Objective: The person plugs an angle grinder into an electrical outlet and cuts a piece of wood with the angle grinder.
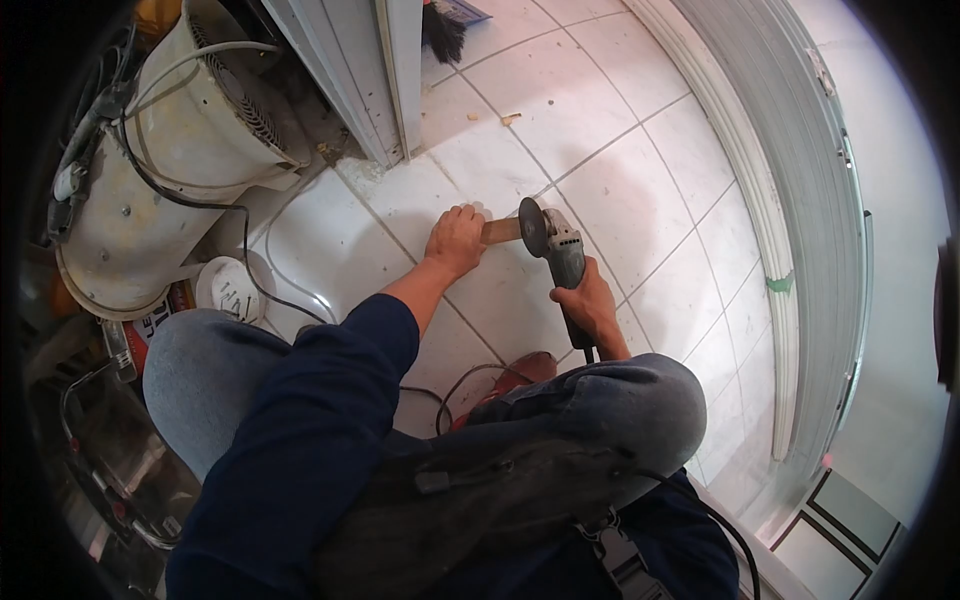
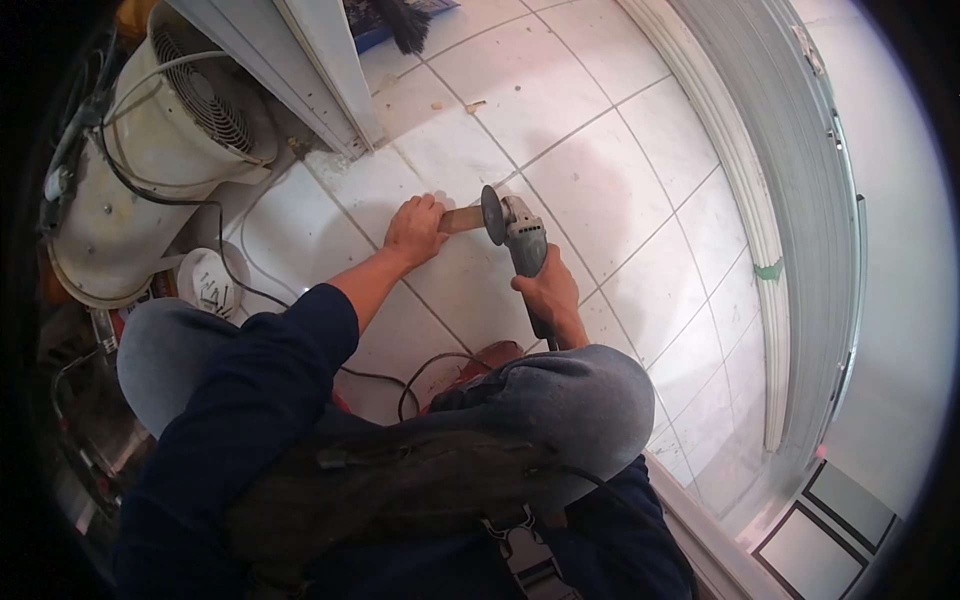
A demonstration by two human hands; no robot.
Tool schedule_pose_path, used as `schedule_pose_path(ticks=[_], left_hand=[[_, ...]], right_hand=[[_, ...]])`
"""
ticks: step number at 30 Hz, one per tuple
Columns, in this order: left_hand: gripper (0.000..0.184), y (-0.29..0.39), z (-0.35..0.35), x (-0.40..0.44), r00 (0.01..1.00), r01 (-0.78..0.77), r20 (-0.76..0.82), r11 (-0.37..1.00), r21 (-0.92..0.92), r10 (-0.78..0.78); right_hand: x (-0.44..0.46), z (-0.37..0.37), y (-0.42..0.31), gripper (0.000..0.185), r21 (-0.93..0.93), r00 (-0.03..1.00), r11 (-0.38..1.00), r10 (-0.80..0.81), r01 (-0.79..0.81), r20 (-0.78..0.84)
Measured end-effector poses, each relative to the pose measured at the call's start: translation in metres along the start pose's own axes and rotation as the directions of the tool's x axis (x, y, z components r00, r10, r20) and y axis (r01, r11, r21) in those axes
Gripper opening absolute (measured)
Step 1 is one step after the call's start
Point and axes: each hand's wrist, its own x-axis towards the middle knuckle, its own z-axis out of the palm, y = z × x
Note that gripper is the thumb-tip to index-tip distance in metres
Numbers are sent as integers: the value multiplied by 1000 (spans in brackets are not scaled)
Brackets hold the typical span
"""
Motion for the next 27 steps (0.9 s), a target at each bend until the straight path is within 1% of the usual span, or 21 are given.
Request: schedule_pose_path(ticks=[3, 5, 6, 8, 9, 10, 12, 13, 14, 16, 17, 18, 20, 21, 23, 27], left_hand=[[39, 3, -1, -1, 1000, 7, 0, 1000, -4, -7], [39, 4, -4, 2, 995, 80, 53, 997, 8, -80], [39, 1, -7, 4, 995, 92, 48, 996, 15, -93], [38, -1, -12, 0, 997, 42, 68, 998, -51, -38], [38, -4, -14, 1, 998, 31, 64, 998, -46, -28], [39, -9, -17, -1, 997, 54, 54, 997, -49, -51], [39, -16, -24, -7, 996, 83, 45, 995, -53, -81], [40, -20, -27, -10, 992, 122, 32, 992, -32, -121], [42, -24, -31, -13, 987, 162, 20, 987, -11, -162], [44, -30, -37, -16, 983, 184, 17, 982, 31, -185], [47, -32, -39, -17, 978, 208, 14, 976, 68, -210], [47, -33, -41, -18, 977, 212, 11, 975, 71, -213], [52, -36, -46, -18, 970, 223, 84, 972, 70, -229], [52, -35, -48, -18, 969, 226, 80, 971, 76, -232], [59, -33, -50, -19, 967, 231, 92, 970, 74, -237], [64, -37, -53, -18, 960, 241, 116, 963, 122, -255]], right_hand=[[-1, 2, 4, 77, -24, 1000, 1000, 18, -17, 16], [-1, 8, 14, 78, 44, 995, 998, -35, 39, -89], [2, 4, 15, 78, 43, 996, 998, -48, 51, -81], [-8, -9, 17, 78, 311, 997, 950, -2, 28, -83], [-12, -22, 9, 81, 333, 998, 943, 6, 14, -61], [-12, -27, 7, 81, 335, 997, 942, 4, 20, -71], [-15, -32, 7, 74, 454, 972, 878, -52, 154, -228], [-6, -30, 20, 75, 450, 968, 876, -69, 175, -241], [-7, -32, 19, 75, 452, 968, 875, -70, 175, -240], [-7, -36, 14, 74, 613, 987, 781, -27, 120, -158], [-3, -32, 17, 74, 616, 980, 772, -50, 159, -191], [0, -29, 20, 74, 617, 981, 770, -55, 162, -189], [2, -25, 21, 72, 716, 986, 681, -55, 154, -160], [2, -25, 19, 72, 718, 985, 678, -61, 157, -158], [1, -26, 17, 87, 766, 1000, 643, -13, 24, -21], [10, -16, 15, 91, 770, 1000, 638, -1, 7, -8]])
